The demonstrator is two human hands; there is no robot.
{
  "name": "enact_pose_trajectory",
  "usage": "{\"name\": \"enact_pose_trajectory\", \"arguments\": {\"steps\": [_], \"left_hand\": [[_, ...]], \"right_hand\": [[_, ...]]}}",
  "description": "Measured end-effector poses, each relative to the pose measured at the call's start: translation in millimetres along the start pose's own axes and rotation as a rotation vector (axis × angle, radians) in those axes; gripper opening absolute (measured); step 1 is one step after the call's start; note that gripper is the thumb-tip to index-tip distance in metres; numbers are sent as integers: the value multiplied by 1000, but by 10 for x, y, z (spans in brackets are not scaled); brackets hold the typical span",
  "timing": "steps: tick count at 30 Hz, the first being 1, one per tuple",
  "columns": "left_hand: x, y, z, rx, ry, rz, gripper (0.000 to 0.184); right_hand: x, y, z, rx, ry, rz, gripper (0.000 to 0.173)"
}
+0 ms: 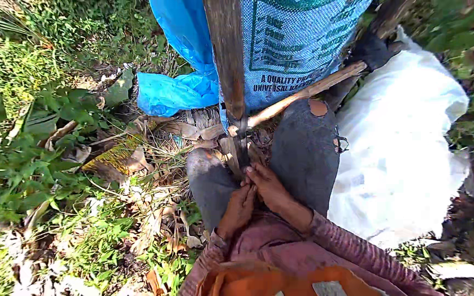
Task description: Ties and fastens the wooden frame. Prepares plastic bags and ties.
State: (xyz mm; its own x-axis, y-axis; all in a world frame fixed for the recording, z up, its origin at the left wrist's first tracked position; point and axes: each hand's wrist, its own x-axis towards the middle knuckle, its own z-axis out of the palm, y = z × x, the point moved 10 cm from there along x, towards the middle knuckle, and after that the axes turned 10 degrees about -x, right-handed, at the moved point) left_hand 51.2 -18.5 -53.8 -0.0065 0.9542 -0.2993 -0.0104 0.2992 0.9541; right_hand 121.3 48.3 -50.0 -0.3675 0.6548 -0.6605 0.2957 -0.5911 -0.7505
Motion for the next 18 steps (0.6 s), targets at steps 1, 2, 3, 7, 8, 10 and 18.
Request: {"name": "enact_pose_trajectory", "arguments": {"steps": [1, 2, 3, 7, 8, 10, 18], "left_hand": [[31, 31, -6, 110, -80, -16, 42], [72, 52, -46, 235, -155, -51, 46], [126, 66, -142, 343, -194, -81, 49], [536, 557, -857, 498, 117, 82, 41], [700, 729, -942, 488, 179, 139, 56], [1136, 949, -995, 416, 204, 214, 91], [1699, 899, -1024, 424, -117, 144, 102]], "right_hand": [[-12, -62, -91, 49, 53, -49, 28], [-5, -136, -186, 72, 91, -97, 28], [5, -188, -264, 68, 107, -131, 27], [-94, -192, -341, -211, 123, -226, 29], [-171, -223, -371, -279, 149, -268, 31], [-383, -370, -451, -404, 193, -389, 32], [-983, -1208, -1144, -694, 296, -662, 37]]}}
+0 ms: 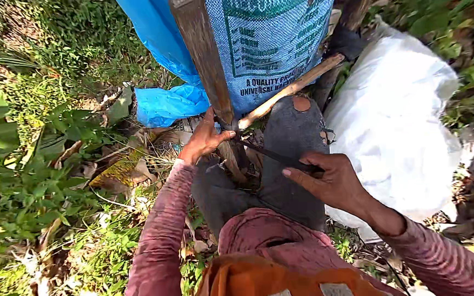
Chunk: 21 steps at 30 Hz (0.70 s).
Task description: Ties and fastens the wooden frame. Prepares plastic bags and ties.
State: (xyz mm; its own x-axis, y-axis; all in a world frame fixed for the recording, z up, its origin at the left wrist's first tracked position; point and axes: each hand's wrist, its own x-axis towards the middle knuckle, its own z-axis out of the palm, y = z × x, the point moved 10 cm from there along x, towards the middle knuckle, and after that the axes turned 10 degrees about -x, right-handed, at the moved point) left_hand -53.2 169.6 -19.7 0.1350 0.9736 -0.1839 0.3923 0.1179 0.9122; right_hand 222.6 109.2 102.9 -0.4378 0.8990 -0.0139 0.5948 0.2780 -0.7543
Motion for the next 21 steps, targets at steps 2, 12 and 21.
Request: {"name": "enact_pose_trajectory", "arguments": {"steps": [2, 12, 21], "left_hand": [[20, -22, 17, -49, -23, 10, 103], [159, 98, -220, -26, -187, 104, 81], [352, -122, -373, -191, -109, 199, 28]], "right_hand": [[229, -94, -255, -123, 34, -60, 39], [2611, -224, 398, -695, -35, -302, 48], [3028, -220, 1156, -807, 36, -576, 31]]}}
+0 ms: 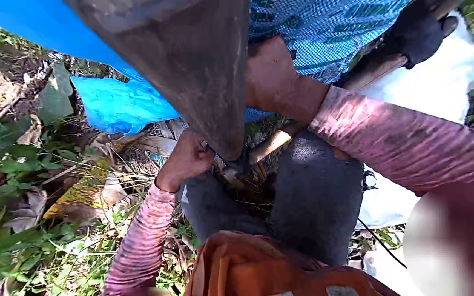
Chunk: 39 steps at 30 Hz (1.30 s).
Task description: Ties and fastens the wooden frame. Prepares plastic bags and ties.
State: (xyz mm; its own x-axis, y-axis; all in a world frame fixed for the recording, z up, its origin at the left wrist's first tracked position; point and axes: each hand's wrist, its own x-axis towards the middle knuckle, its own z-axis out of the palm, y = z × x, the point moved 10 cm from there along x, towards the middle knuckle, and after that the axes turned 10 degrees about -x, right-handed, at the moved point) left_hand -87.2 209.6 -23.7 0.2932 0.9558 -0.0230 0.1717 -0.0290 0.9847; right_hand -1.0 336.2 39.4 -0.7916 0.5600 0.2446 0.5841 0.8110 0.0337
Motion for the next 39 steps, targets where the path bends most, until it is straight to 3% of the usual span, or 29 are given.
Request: {"name": "enact_pose_trajectory", "arguments": {"steps": [5, 9, 12, 14, 16, 19, 22, 25, 30, 34, 39], "left_hand": [[-222, 146, -35, 286, -44, 40, 35], [209, 219, 32, 324, -126, 166, 34], [566, 112, 165, 480, -246, 220, 33], [474, 223, 232, 563, -301, 28, 27], [297, 168, 191, 460, 8, 265, 21], [141, -146, 217, 380, 188, 255, 21], [97, -248, 213, 423, 254, 168, 23], [31, -264, 225, 512, 277, 86, 25], [27, -220, 210, 651, 146, 93, 26], [220, -49, 137, 726, 226, 236, 17], [343, 25, 155, 729, 235, 307, 16]], "right_hand": [[26, -107, 67, -27, -84, -36, 28], [26, -148, 61, -38, -196, -11, 27], [8, -141, 42, -69, -156, -7, 29], [-16, -132, 39, -64, -136, 23, 30], [-17, -163, 36, -38, -197, 51, 31], [-144, -136, -47, 0, -290, 111, 32], [-522, -151, -350, 84, -210, 205, 33], [-1209, -439, -650, 305, -111, 369, 28], [-1903, -872, -348, 556, -166, 492, 27], [-1729, -738, -299, 609, -219, 487, 21], [-1082, -168, -353, 522, -174, 364, 23]]}}
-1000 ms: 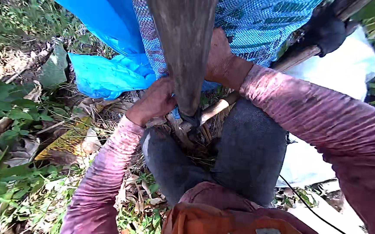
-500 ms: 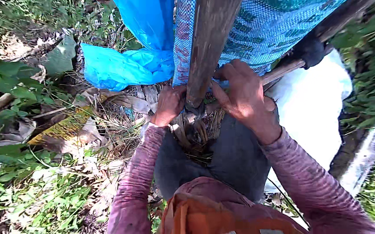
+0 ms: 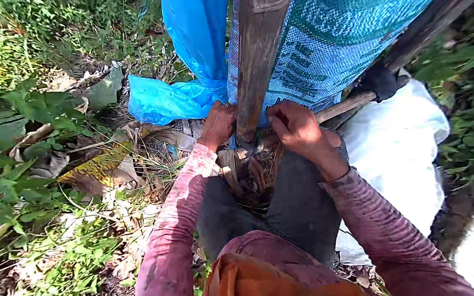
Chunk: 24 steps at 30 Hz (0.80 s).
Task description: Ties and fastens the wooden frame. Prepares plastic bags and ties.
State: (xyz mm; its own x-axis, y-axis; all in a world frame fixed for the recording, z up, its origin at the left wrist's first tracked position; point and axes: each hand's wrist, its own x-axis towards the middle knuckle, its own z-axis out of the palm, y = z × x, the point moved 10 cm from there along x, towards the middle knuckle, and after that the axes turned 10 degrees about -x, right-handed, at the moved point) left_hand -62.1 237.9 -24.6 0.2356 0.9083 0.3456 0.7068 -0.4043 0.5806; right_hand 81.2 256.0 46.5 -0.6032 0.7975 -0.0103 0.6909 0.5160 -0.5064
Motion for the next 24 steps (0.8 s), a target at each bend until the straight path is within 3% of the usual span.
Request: {"name": "enact_pose_trajectory", "arguments": {"steps": [5, 11, 15, 18, 20, 24], "left_hand": [[24, -17, -38, -68, -3, 3, 15], [134, -47, -41, -221, -108, -47, 10], [190, 78, -59, -217, -149, -16, 19], [174, 45, -107, -295, -89, -43, 16], [40, -97, -156, -493, -3, -210, 13], [-759, 12, -74, -876, 82, -631, 41]], "right_hand": [[421, -133, 413, -93, -368, -210, 24], [439, -51, 498, -160, -513, -311, 23], [426, -63, 520, -326, -634, -349, 23], [441, -189, 411, -368, -473, -521, 21], [345, -288, 254, -374, -352, -620, 23], [-28, -212, 24, -317, -191, -676, 29]]}}
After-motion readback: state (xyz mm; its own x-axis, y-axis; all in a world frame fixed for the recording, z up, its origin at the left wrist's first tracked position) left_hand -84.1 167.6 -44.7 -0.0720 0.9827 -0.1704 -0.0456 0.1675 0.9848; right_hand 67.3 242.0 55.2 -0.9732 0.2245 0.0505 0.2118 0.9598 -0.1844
